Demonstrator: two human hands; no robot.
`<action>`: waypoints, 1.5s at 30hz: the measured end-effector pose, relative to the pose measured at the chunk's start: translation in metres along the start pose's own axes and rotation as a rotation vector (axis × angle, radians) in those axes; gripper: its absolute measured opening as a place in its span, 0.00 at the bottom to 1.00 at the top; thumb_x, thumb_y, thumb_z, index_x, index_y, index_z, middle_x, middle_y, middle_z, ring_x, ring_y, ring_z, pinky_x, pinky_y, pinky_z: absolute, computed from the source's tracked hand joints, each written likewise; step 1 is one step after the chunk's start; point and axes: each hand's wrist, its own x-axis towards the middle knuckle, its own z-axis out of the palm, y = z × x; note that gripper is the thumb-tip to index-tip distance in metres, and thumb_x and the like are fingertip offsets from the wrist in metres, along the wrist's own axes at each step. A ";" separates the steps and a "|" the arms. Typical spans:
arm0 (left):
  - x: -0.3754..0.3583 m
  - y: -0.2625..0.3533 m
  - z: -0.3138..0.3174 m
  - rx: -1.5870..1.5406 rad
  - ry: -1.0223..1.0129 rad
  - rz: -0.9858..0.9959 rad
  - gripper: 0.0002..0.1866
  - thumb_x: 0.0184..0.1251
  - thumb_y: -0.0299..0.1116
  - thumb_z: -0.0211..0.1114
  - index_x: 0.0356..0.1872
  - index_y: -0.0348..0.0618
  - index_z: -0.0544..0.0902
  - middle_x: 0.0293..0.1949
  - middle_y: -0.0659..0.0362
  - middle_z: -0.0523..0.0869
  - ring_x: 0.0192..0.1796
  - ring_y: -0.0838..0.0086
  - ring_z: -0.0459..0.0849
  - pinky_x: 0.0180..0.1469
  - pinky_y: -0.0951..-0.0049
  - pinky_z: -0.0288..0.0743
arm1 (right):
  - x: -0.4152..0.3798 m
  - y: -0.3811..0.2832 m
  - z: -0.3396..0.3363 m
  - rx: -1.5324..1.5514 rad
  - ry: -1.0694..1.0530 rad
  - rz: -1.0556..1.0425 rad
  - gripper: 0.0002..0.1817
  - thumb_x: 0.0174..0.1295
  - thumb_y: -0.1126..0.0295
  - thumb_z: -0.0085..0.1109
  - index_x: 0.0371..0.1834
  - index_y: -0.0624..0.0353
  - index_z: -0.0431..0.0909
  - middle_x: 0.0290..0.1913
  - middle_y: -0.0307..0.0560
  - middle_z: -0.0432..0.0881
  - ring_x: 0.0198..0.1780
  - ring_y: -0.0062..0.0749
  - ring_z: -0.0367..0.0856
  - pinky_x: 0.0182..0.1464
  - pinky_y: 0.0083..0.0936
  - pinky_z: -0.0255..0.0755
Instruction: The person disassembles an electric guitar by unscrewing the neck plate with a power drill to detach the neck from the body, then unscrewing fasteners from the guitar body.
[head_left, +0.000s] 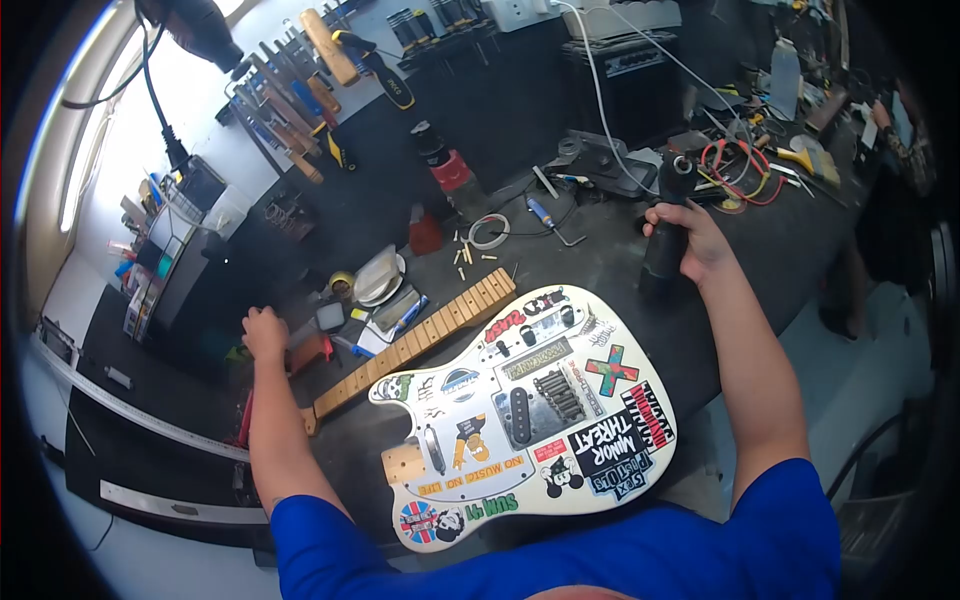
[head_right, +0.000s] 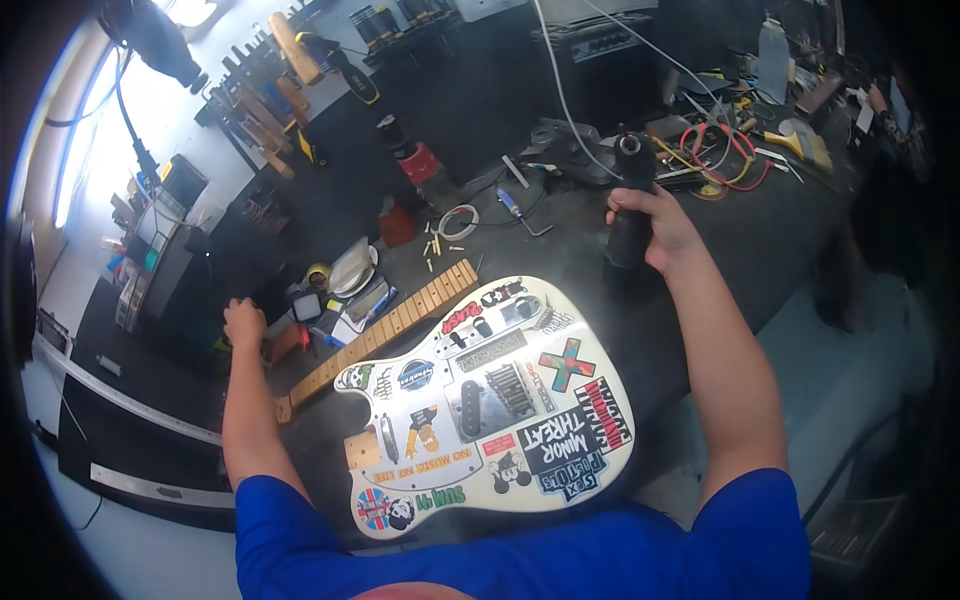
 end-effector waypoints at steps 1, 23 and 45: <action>-0.009 0.005 -0.024 0.029 0.007 0.009 0.15 0.72 0.35 0.61 0.51 0.40 0.90 0.63 0.49 0.82 0.64 0.47 0.83 0.62 0.40 0.81 | 0.000 0.002 0.000 0.008 0.005 0.002 0.15 0.60 0.74 0.75 0.47 0.61 0.81 0.39 0.45 0.85 0.39 0.33 0.86 0.48 0.31 0.82; -0.147 0.311 -0.252 -0.750 -0.142 1.039 0.11 0.69 0.28 0.70 0.51 0.40 0.89 0.51 0.49 0.90 0.59 0.51 0.87 0.63 0.57 0.81 | -0.007 -0.016 0.007 -0.219 0.147 -0.435 0.23 0.57 0.79 0.77 0.56 0.56 0.81 0.42 0.37 0.86 0.40 0.22 0.83 0.44 0.24 0.78; -0.215 0.268 -0.221 -1.570 -0.924 0.625 0.18 0.80 0.26 0.67 0.67 0.34 0.80 0.58 0.53 0.89 0.58 0.71 0.88 0.64 0.65 0.83 | -0.046 -0.081 0.151 -1.413 -0.294 -1.166 0.41 0.58 0.66 0.78 0.72 0.61 0.64 0.36 0.52 0.88 0.36 0.51 0.90 0.42 0.41 0.76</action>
